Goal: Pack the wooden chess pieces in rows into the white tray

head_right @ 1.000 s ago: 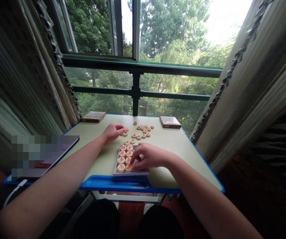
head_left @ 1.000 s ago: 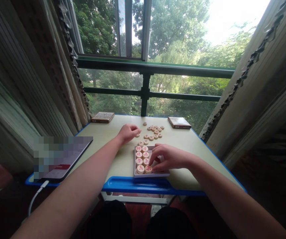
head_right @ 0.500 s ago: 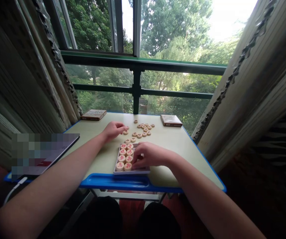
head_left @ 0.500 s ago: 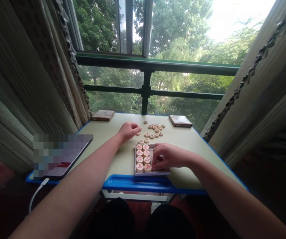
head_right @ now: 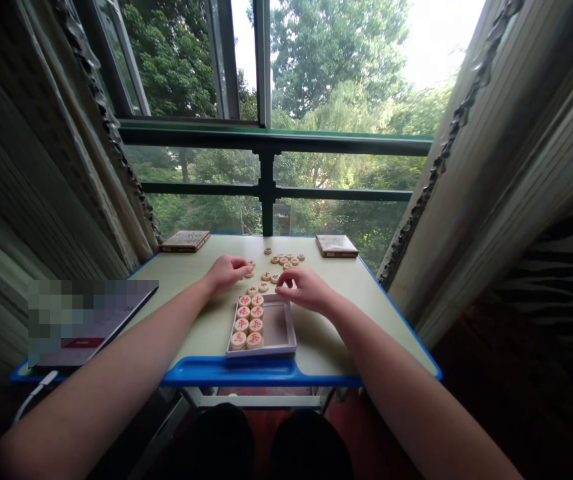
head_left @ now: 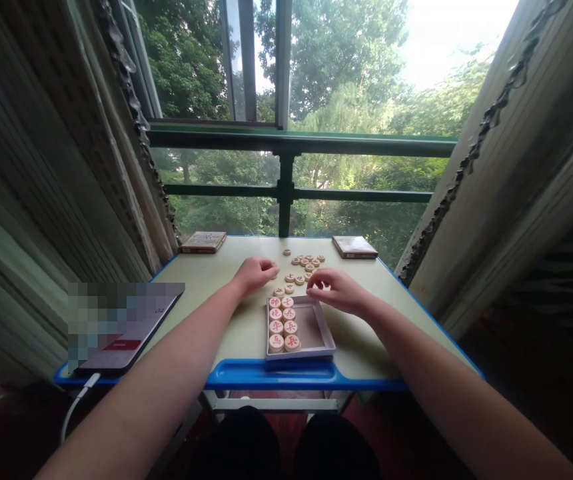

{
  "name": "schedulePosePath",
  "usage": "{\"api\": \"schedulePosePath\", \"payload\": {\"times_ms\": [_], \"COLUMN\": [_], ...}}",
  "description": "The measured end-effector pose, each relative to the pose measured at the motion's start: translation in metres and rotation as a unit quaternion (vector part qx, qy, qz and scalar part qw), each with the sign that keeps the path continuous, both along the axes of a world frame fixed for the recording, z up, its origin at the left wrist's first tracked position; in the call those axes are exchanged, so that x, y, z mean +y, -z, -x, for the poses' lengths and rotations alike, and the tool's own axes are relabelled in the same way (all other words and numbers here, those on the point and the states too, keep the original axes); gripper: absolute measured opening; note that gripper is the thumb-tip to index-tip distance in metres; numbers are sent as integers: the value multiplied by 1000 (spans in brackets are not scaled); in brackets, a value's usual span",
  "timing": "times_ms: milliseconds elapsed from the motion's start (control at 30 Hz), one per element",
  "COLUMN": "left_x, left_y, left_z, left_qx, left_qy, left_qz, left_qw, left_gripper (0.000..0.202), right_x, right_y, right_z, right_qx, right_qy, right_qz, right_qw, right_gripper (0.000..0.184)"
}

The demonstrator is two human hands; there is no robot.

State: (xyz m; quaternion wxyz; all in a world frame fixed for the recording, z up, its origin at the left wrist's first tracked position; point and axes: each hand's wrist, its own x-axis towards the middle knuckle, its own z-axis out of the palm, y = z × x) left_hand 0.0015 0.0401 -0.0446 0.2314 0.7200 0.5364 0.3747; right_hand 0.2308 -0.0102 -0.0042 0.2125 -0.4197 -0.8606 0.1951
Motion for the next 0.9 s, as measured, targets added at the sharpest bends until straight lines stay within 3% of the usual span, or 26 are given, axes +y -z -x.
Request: {"api": "schedulePosePath", "payload": {"times_ms": [67,167,333,467,667,767,900], "left_x": [0,1,5,7,7,8,8], "left_y": [1,3,8,13,10,8,8], "left_z": [1,2,5,3,4,4,4], "left_qx": [25,85,154,150,120,131,133], "left_qy": [1,-17,-13,23,51,25,23], "left_qz": [-5,-35,-106,-76,-59,-45,-62], "left_qw": [1000,996,982,986,990,990,989], "left_gripper": [26,24,31,36,26,22,26], "right_x": [7,13,14,12,12,18,37], "right_y": [4,9,12,15,21,23,25], "right_z": [-3,-6,-3,1,3,5,10], "right_qx": [-19,-63,-68,-51,13,76,-31], "right_qy": [47,23,23,24,10,92,224], "right_qz": [20,69,85,88,87,28,-19], "right_qw": [999,995,994,994,996,992,974], "right_gripper": [27,27,26,28,29,34,49]}}
